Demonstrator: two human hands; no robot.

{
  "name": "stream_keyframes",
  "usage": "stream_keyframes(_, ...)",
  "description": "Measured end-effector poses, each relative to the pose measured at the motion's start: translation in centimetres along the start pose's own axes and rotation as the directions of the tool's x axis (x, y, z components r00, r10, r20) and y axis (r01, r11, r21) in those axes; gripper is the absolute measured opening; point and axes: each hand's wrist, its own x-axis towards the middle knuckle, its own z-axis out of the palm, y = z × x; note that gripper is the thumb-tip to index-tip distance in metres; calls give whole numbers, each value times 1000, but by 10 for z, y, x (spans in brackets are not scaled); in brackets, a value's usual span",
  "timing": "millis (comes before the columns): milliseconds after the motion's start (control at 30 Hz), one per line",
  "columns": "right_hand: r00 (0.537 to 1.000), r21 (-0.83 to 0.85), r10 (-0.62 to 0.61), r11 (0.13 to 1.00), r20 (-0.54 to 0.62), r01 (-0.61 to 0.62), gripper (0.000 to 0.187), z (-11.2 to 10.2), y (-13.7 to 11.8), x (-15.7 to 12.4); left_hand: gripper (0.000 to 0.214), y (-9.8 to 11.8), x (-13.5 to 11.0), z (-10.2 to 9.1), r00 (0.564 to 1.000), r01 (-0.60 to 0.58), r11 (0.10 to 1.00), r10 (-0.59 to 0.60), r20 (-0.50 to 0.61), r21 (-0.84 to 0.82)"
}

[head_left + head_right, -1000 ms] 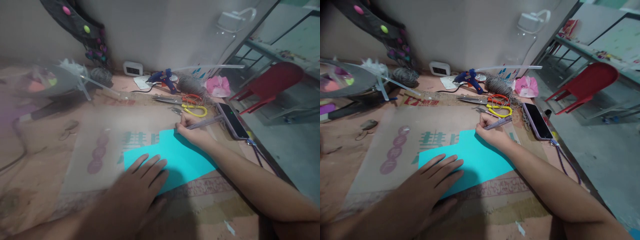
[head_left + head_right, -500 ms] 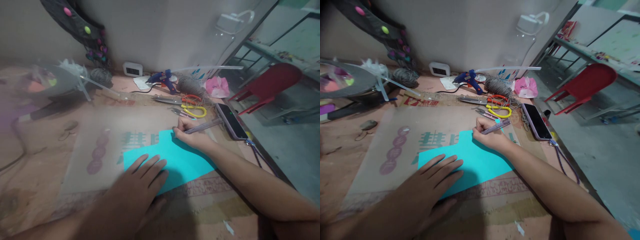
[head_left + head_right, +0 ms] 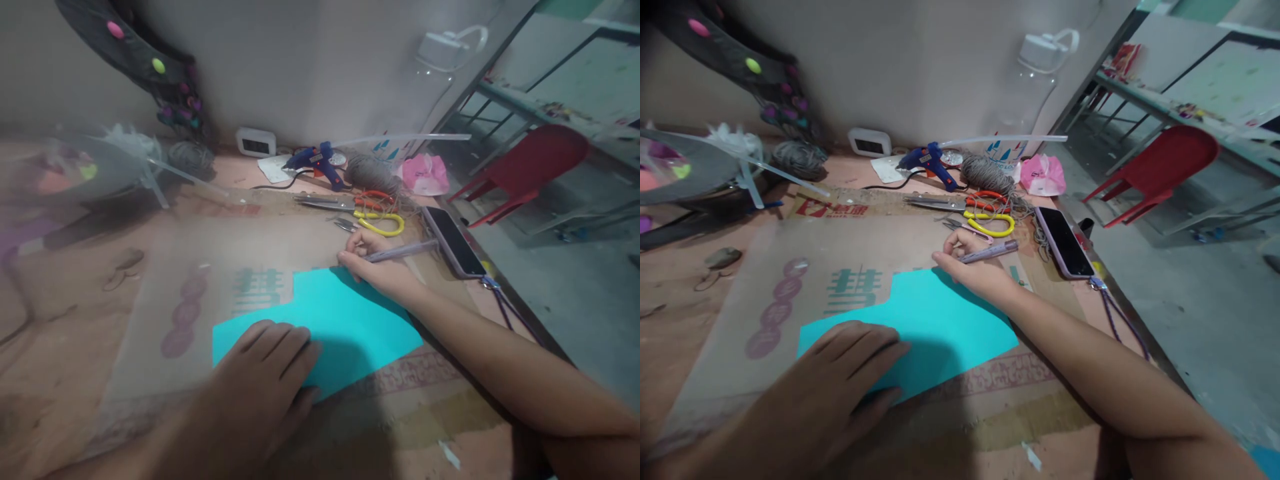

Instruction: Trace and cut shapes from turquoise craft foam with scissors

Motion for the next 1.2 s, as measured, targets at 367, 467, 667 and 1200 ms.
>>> stream_keyframes(367, 976, -239, -154, 964, -152, 115, 28, 9, 1, 0, 34, 0, -2, 2, 997, -1, 1000, 0, 75, 17)
stream_keyframes(467, 983, -244, -116, 967, -140, 80, 27, 10, -2, 0, 34, -1, -2, 1, 995, 0, 1000, 1, 100, -4)
stream_keyframes(667, 974, -261, -145, 961, -174, 96, 27, 10, -4, 0, 35, -1, -2, 2, 995, 5, 1000, -5, 100, -2)
stream_keyframes(1200, 970, -231, -187, 962, -155, 148, 27, 11, 4, 1, 35, 0, -2, 3, 994, 14, 1000, -12, 108, -19)
